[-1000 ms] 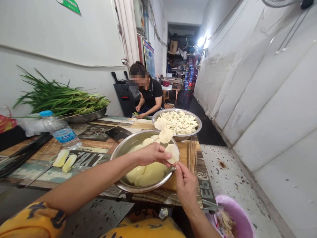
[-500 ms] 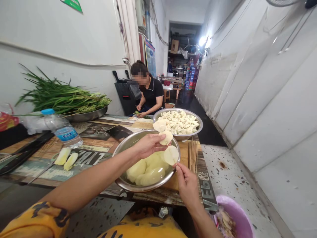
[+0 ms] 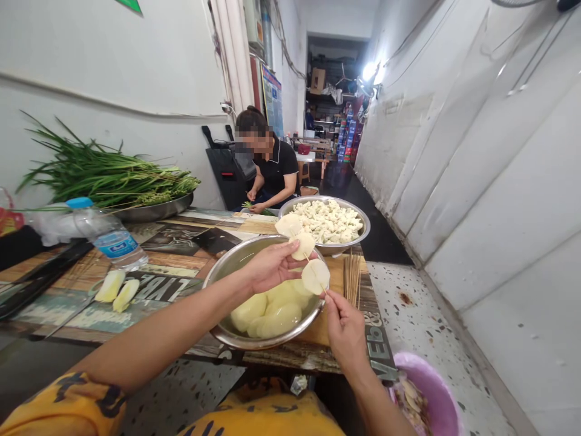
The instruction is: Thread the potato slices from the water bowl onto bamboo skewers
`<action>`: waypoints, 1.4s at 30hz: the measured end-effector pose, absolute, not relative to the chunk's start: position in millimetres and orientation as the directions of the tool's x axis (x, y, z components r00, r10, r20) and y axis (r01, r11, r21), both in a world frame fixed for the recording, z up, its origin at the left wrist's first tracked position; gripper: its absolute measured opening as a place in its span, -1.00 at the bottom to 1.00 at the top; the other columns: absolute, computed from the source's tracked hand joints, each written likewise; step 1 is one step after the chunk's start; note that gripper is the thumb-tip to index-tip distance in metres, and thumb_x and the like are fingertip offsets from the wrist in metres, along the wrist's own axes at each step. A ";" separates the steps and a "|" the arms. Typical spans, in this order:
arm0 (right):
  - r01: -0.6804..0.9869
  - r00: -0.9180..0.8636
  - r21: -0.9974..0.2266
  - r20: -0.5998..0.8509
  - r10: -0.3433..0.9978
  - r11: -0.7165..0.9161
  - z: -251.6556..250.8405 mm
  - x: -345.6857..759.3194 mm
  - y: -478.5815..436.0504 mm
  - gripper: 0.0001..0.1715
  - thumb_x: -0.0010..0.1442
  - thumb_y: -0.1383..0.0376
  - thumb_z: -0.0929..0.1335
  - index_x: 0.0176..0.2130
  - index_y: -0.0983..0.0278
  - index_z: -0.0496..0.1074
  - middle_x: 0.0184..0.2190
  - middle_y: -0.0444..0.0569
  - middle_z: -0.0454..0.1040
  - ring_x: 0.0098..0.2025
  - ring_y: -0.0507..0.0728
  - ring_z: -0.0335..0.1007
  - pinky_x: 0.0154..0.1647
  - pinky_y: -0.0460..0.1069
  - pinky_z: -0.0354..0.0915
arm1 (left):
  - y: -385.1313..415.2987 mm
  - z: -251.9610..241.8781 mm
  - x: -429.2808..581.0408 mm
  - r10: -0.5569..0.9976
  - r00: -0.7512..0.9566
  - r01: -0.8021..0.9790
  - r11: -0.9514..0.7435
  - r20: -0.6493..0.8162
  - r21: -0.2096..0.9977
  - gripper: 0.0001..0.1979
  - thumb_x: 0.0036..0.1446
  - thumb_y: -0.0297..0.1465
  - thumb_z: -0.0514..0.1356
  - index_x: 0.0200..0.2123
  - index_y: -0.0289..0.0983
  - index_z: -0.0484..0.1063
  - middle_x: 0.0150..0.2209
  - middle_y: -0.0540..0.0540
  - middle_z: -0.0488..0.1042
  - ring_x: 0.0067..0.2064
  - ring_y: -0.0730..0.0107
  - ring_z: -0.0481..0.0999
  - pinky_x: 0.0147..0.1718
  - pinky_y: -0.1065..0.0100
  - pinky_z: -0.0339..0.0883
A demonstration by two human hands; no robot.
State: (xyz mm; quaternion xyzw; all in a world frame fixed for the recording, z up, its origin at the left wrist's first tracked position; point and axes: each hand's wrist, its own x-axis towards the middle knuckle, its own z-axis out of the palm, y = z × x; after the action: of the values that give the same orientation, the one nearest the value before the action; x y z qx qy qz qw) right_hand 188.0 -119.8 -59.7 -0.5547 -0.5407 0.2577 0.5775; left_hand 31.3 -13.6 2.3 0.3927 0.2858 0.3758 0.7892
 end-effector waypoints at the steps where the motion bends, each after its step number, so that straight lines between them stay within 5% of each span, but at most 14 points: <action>1: 0.388 0.295 -0.880 0.401 0.867 0.275 -59.8 186.4 -119.0 -0.70 0.17 0.16 0.31 -0.25 0.29 0.54 -0.46 -0.02 0.56 -0.42 0.12 0.47 -0.42 -0.05 0.37 | -15.1 2.2 31.9 0.813 0.562 -0.354 0.401 -0.150 0.845 -0.74 0.12 -0.28 0.17 -0.18 -0.32 0.44 -0.15 -0.25 0.52 -0.16 0.24 0.52 -0.21 0.21 0.38; 7: 0.540 0.285 -0.793 0.488 0.825 0.282 -64.3 179.6 -111.3 -0.66 0.24 0.21 0.23 -0.22 0.31 0.53 -0.32 0.03 0.61 -0.32 0.14 0.52 -0.33 -0.05 0.40 | -22.9 -3.2 34.7 0.809 0.567 -0.116 0.266 -0.156 0.957 -0.72 0.02 -0.24 0.23 -0.40 -0.40 0.50 -0.41 -0.17 0.54 -0.36 0.39 0.50 -0.29 0.34 0.35; 11: 0.608 0.243 -0.726 0.556 0.795 0.322 -69.5 179.0 -111.2 -0.67 0.25 0.24 0.23 -0.22 0.33 0.53 -0.35 0.03 0.61 -0.36 0.13 0.53 -0.38 -0.06 0.39 | -23.9 -7.1 37.1 0.909 0.416 -0.024 -0.001 0.011 1.000 -0.76 0.00 -0.31 0.20 -0.56 -0.37 0.47 -0.57 -0.04 0.47 -0.49 0.44 0.45 -0.39 0.40 0.35; 15: 0.648 0.229 -0.678 0.607 0.761 0.346 -73.1 179.7 -113.9 -0.69 0.25 0.26 0.23 -0.23 0.32 0.52 -0.35 0.04 0.61 -0.37 0.14 0.53 -0.40 -0.06 0.38 | -26.2 -6.9 39.5 0.878 0.471 0.036 -0.116 0.085 0.993 -0.78 0.02 -0.32 0.16 -0.52 -0.36 0.48 -0.56 -0.02 0.47 -0.49 0.46 0.45 -0.44 0.45 0.34; 25: 0.503 0.245 -0.809 0.471 0.847 0.305 -65.7 177.2 -118.7 -0.65 0.24 0.19 0.25 -0.27 0.33 0.54 -0.48 -0.03 0.56 -0.42 0.12 0.49 -0.47 -0.09 0.35 | -21.1 -12.4 39.2 0.911 0.367 0.250 -0.290 0.187 0.924 -0.70 0.05 -0.30 0.09 -0.63 -0.35 0.39 -0.65 -0.02 0.39 -0.57 0.46 0.40 -0.56 0.48 0.26; 29: 0.503 0.262 -0.822 0.439 0.860 0.266 -67.3 182.2 -120.8 -0.62 0.23 0.15 0.25 -0.25 0.33 0.55 -0.48 -0.04 0.56 -0.41 0.13 0.48 -0.43 -0.07 0.37 | -23.1 -15.5 39.4 0.895 0.445 0.160 -0.040 -0.035 0.986 -0.62 0.06 -0.16 0.10 -0.56 -0.36 0.43 -0.58 -0.12 0.48 -0.52 0.37 0.50 -0.51 0.42 0.36; 33: 0.601 0.203 -0.756 0.458 0.866 0.259 -67.2 201.9 -111.9 -0.62 0.25 0.17 0.22 -0.20 0.30 0.53 -0.33 0.00 0.60 -0.30 0.17 0.51 -0.30 -0.03 0.38 | -27.3 -2.0 29.6 0.731 0.616 0.374 0.056 -0.293 0.926 -0.42 0.05 0.03 0.03 -0.61 -0.39 0.43 -0.63 -0.22 0.47 -0.59 0.32 0.48 -0.54 0.35 0.37; 36: 0.738 0.056 -0.619 0.455 0.889 0.270 -58.8 221.2 -97.5 -0.65 0.26 0.23 0.20 -0.19 0.27 0.52 -0.26 0.01 0.60 -0.26 0.17 0.51 -0.26 -0.01 0.36 | -22.3 21.0 12.5 0.834 0.549 0.271 -0.121 -0.050 0.955 -0.62 -0.03 -0.13 0.21 -0.54 -0.39 0.48 -0.56 -0.18 0.51 -0.53 0.37 0.50 -0.47 0.38 0.39; 39: 0.836 -0.178 -0.431 0.372 0.911 0.340 -43.3 231.9 -79.5 -0.64 0.29 0.28 0.17 -0.20 0.23 0.52 -0.29 -0.03 0.60 -0.30 0.15 0.50 -0.30 -0.02 0.32 | -14.5 45.3 -7.2 0.952 0.105 0.062 -0.295 0.287 0.954 -0.71 0.00 -0.23 0.20 -0.51 -0.37 0.48 -0.58 -0.09 0.49 -0.56 0.47 0.45 -0.48 0.42 0.36; 42: 0.809 -0.343 -0.372 0.328 0.880 0.455 -27.6 226.5 -56.5 -0.66 0.29 0.27 0.19 -0.27 0.22 0.54 -0.33 -0.05 0.58 -0.31 0.13 0.46 -0.32 -0.05 0.28 | -12.4 58.8 -21.2 0.897 -0.149 -0.038 -0.426 0.416 0.904 -0.72 0.03 -0.24 0.17 -0.51 -0.35 0.47 -0.61 -0.04 0.45 -0.59 0.53 0.39 -0.52 0.47 0.32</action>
State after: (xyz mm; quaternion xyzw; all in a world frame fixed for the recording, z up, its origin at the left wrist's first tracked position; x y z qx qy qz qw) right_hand 226.5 -56.5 -27.6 -0.5172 -0.8165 0.0716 0.2464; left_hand -21.2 -12.4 58.8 0.5429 0.3956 0.6467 0.3612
